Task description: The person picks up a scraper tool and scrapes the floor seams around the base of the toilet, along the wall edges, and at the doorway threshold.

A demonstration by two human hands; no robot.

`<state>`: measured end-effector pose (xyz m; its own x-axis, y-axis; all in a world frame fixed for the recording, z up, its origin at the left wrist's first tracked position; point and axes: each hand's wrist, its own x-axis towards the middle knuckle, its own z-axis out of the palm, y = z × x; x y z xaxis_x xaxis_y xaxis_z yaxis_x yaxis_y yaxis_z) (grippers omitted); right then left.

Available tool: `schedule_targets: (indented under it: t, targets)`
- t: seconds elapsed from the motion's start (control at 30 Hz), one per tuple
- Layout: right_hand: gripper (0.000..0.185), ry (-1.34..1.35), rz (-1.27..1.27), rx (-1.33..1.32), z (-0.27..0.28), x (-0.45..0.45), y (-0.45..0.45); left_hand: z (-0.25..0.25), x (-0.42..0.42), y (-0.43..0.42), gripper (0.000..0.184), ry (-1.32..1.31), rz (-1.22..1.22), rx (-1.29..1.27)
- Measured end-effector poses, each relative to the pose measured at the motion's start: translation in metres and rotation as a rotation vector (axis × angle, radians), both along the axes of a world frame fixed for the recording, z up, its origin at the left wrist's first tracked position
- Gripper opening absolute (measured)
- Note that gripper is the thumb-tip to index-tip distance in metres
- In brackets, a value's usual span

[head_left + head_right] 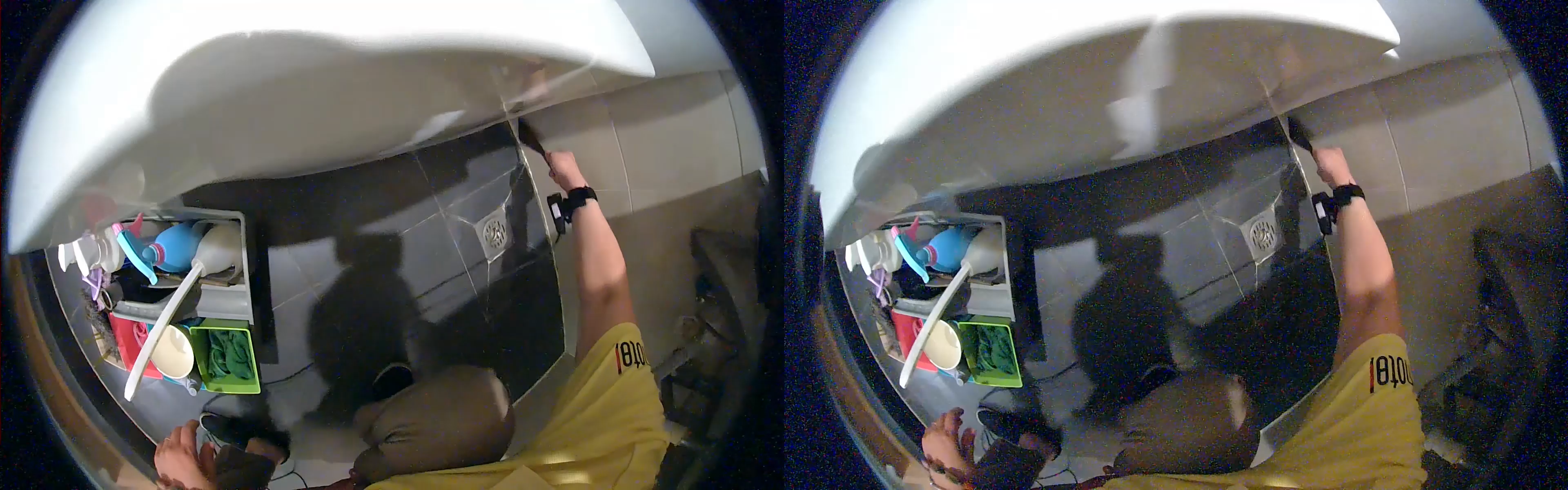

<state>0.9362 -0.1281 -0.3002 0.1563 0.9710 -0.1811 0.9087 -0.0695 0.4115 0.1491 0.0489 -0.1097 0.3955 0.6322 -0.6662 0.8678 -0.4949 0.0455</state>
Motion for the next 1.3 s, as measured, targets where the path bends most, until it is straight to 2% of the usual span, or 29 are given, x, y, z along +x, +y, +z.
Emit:
schedule_targets:
  t: [0.1, 0.17, 0.23, 0.3, 0.37, 0.47, 0.53, 0.7, 0.83, 0.97, 1.07, 1.17, 1.3]
  targets:
    - [0.032, 0.731, -1.21, 0.424, 0.02, -0.048, 0.054, -0.005, -0.008, 0.001, 0.036, -0.016, -0.045, 0.009]
    - [0.034, 0.685, -1.122, 0.473, 0.002, -0.032, 0.042, -0.005, -0.007, 0.001, 0.037, -0.046, -0.022, 0.018]
    - [0.039, 0.468, -1.221, 0.232, 0.004, -0.037, 0.024, -0.001, -0.004, 0.003, 0.037, -0.067, -0.005, 0.018]
    - [0.041, 0.319, -1.231, 0.223, 0.015, -0.063, 0.011, 0.002, 0.002, 0.002, 0.038, -0.052, 0.034, -0.009]
    - [0.041, 0.183, -1.233, 0.036, 0.029, -0.086, 0.021, -0.001, 0.0, 0.002, 0.038, -0.016, 0.019, -0.001]
    - [0.04, 0.191, -1.175, 0.045, 0.04, -0.103, 0.053, -0.002, -0.001, 0.002, 0.037, 0.004, 0.002, 0.008]
    - [0.037, 0.238, -0.979, 0.17, 0.032, -0.095, 0.063, -0.001, 0.001, 0.002, 0.037, -0.007, 0.002, 0.009]
    - [0.036, 0.279, -1.066, 0.099, 0.012, -0.07, 0.041, -0.002, 0.002, 0.006, 0.037, -0.009, 0.012, -0.025]
    - [0.038, 0.123, -1.122, 0.014, 0.02, -0.089, 0.011, 0.001, 0.002, 0.004, 0.037, -0.06, -0.006, 0.01]
    - [0.037, 0.151, -0.976, 0.04, 0.038, -0.102, 0.049, -0.001, 0.001, 0.002, 0.036, -0.052, -0.007, -0.001]
    - [0.037, 0.213, -0.899, 0.121, 0.025, -0.093, 0.057, -0.005, -0.003, 0.001, 0.035, -0.013, 0.009, -0.012]
    - [0.037, 0.197, -1.053, 0.007, 0.008, -0.075, 0.016, -0.005, -0.008, 0.005, 0.036, -0.01, 0.03, -0.023]
    - [0.038, 0.173, -1.13, -0.04, 0.035, -0.094, -0.039, -0.004, -0.01, -0.002, 0.038, -0.046, -0.003, 0.012]
